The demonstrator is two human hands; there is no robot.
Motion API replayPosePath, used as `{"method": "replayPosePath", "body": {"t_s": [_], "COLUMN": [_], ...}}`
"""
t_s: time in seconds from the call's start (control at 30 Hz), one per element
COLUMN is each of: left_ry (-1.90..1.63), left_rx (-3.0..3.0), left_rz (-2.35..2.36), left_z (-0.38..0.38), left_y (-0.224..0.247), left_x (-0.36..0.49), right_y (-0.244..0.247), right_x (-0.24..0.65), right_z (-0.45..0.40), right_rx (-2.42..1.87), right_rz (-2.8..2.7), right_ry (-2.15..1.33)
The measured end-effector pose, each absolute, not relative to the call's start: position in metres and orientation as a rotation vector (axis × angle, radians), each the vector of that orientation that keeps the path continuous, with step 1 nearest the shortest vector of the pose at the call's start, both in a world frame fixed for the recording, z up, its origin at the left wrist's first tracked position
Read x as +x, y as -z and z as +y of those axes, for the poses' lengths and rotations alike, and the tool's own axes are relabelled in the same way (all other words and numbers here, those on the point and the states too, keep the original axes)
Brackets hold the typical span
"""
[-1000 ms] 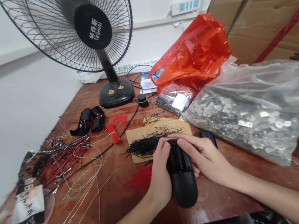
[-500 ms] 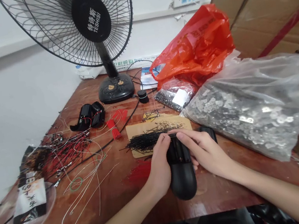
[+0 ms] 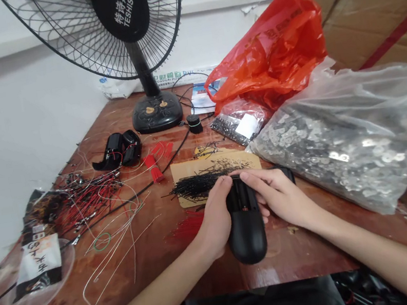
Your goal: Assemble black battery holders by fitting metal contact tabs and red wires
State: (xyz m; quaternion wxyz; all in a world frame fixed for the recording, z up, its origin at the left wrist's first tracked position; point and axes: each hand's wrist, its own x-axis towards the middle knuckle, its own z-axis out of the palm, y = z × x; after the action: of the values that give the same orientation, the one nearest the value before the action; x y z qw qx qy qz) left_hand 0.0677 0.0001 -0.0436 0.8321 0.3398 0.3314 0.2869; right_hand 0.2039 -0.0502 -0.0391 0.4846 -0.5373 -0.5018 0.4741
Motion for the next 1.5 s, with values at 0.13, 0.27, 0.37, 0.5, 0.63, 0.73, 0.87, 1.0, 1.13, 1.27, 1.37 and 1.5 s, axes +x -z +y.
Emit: {"method": "replayPosePath", "body": {"t_s": [0.13, 0.27, 0.37, 0.5, 0.63, 0.73, 0.87, 1.0, 1.13, 1.27, 1.37, 1.5], "left_ry": [-0.544, -0.534, -0.528, -0.513, -0.537, -0.566, -0.607, -0.607, -0.581, -0.587, -0.655, -0.827], "left_rx": [0.733, 0.753, 0.76, 0.756, 0.744, 0.776, 0.832, 0.82, 0.797, 0.769, 0.809, 1.038], "left_rz": [0.653, 0.652, 0.629, 0.634, 0.668, 0.646, 0.633, 0.588, 0.573, 0.555, 0.567, 0.705], "left_z": [0.001, 0.0, 0.0, 0.0, -0.001, -0.001, -0.002, -0.003, -0.003, -0.004, -0.005, -0.006], "left_y": [0.041, 0.04, 0.041, 0.04, 0.041, 0.043, 0.043, 0.043, 0.044, 0.042, 0.041, 0.044], "left_x": [0.068, 0.067, 0.067, 0.066, 0.067, 0.067, 0.067, 0.067, 0.067, 0.067, 0.067, 0.067], "right_y": [0.039, 0.04, 0.041, 0.04, 0.039, 0.038, 0.037, 0.036, 0.036, 0.034, 0.032, 0.034], "right_x": [0.208, 0.209, 0.209, 0.209, 0.208, 0.208, 0.207, 0.208, 0.207, 0.205, 0.202, 0.2], "right_z": [-0.047, -0.047, -0.047, -0.047, -0.048, -0.049, -0.049, -0.049, -0.051, -0.053, -0.055, -0.057], "right_rx": [-1.278, -1.27, -1.27, -1.279, -1.3, -1.287, -1.295, -1.312, -1.366, -1.35, -1.343, -1.361], "right_rz": [-1.188, -1.189, -1.183, -1.194, -1.138, -1.143, -1.16, -1.176, -1.185, -1.182, -1.19, -1.182], "right_ry": [-1.218, -1.23, -1.244, -1.243, -1.259, -1.271, -1.242, -1.228, -1.207, -1.197, -1.159, -1.115]}}
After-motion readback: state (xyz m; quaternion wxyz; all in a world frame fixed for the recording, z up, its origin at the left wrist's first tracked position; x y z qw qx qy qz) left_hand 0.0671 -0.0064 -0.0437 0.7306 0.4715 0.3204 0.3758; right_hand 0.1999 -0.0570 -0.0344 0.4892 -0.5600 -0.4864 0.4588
